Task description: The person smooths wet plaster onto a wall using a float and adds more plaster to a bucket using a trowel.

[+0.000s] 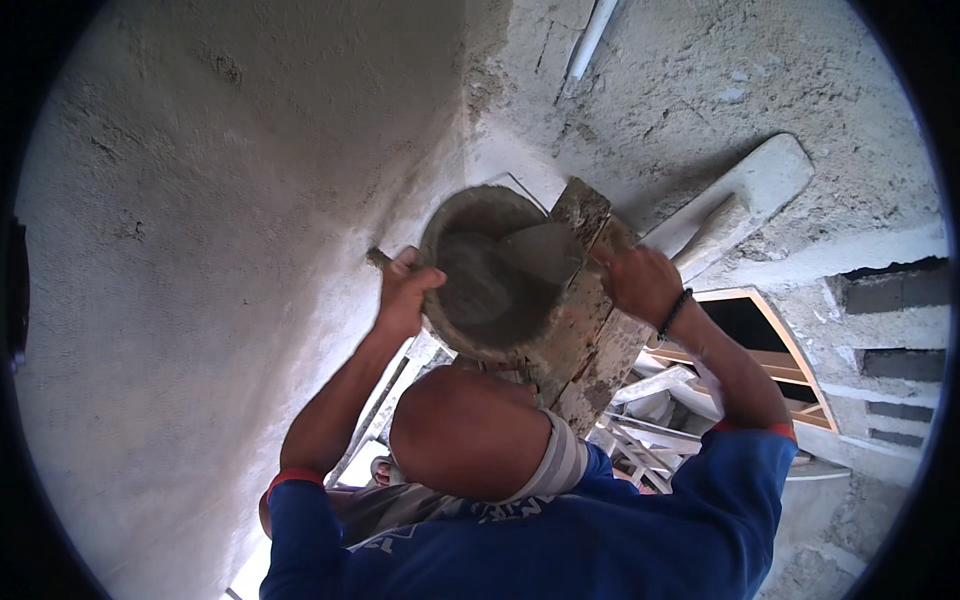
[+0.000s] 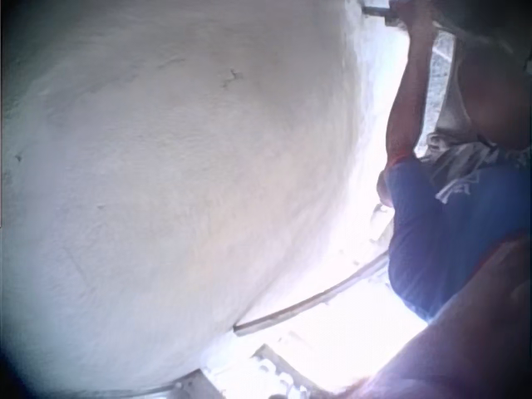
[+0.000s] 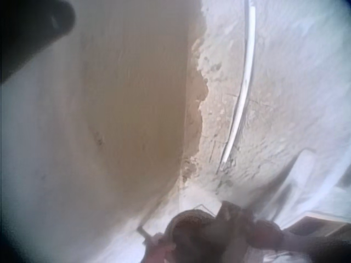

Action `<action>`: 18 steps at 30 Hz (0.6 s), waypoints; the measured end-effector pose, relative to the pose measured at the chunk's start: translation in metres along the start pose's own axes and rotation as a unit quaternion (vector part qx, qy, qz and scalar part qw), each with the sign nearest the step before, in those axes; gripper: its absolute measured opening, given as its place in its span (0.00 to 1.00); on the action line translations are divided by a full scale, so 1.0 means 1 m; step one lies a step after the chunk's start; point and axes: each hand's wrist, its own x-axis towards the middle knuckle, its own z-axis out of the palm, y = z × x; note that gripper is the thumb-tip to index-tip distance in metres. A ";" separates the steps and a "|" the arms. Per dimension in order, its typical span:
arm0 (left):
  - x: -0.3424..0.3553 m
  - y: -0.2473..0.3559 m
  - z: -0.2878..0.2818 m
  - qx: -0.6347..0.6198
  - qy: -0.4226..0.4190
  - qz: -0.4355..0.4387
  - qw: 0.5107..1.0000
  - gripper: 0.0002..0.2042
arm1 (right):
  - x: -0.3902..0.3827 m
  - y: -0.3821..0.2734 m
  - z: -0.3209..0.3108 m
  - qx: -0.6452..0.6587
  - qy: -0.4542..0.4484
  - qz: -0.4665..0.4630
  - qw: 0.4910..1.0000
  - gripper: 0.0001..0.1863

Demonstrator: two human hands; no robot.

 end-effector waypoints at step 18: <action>-0.026 0.084 -0.016 0.090 0.124 0.107 0.982 0.09 | 0.115 -0.073 0.023 0.012 -0.082 -0.231 0.969 0.14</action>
